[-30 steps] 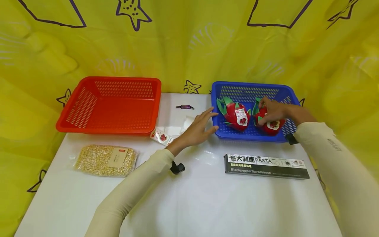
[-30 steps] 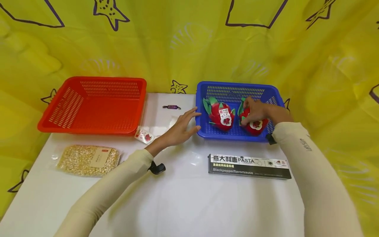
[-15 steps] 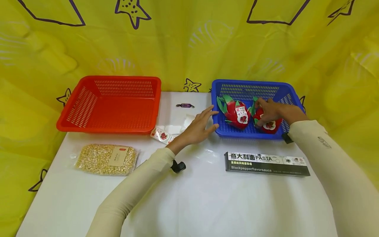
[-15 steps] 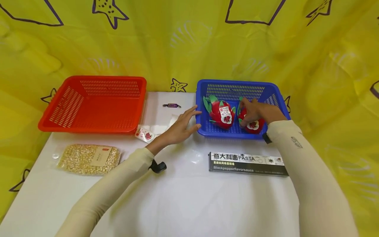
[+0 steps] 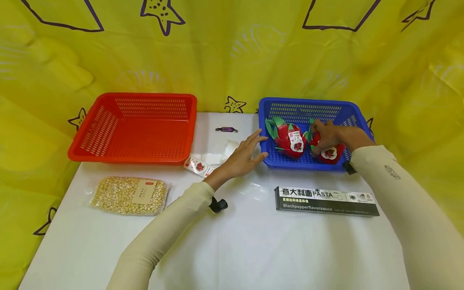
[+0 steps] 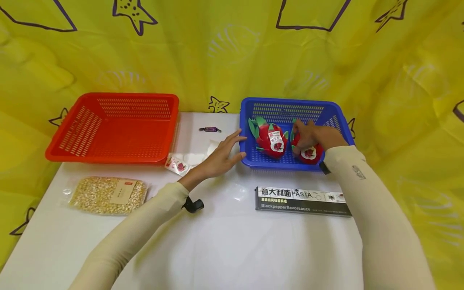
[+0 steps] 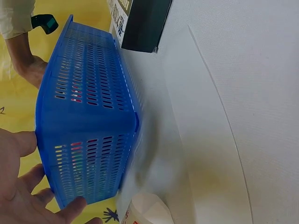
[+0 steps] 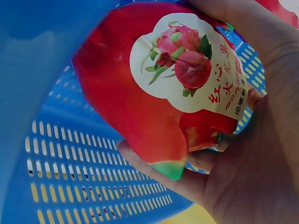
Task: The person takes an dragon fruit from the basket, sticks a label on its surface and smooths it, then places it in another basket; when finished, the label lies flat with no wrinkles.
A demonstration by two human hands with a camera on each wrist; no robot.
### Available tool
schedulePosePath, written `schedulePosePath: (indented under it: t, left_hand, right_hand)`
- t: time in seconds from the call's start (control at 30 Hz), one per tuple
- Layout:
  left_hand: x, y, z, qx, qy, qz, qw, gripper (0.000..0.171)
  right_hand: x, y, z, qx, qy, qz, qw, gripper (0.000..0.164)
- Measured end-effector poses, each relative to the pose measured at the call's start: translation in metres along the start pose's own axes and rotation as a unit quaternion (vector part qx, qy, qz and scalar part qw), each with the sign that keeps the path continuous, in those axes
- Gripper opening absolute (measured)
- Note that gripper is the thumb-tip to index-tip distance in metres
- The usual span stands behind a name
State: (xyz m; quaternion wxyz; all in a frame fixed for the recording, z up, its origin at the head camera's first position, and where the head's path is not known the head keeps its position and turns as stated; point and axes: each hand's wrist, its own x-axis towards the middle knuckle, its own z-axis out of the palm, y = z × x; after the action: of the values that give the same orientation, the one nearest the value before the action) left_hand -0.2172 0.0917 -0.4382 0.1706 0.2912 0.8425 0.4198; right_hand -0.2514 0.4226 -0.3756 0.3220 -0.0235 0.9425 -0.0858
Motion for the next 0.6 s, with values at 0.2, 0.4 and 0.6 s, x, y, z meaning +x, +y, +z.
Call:
schedulePosePath:
  t: [0.2, 0.4, 0.6]
  left_hand:
    - [0.002, 0.001, 0.002, -0.001, -0.002, -0.002, 1.0000, 0.057]
    - [0.006, -0.001, 0.004, 0.007, -0.007, -0.007, 0.9999, 0.058]
    - [0.005, -0.002, -0.001, 0.071, 0.008, 0.008, 0.9974, 0.059]
  right_hand:
    - [-0.004, 0.006, 0.002, 0.003, 0.008, -0.011, 1.000, 0.082]
    - [-0.005, 0.013, 0.007, 0.019, 0.014, -0.033, 0.999, 0.087]
    - [-0.010, 0.012, 0.008, 0.018, 0.048, -0.058, 0.997, 0.085]
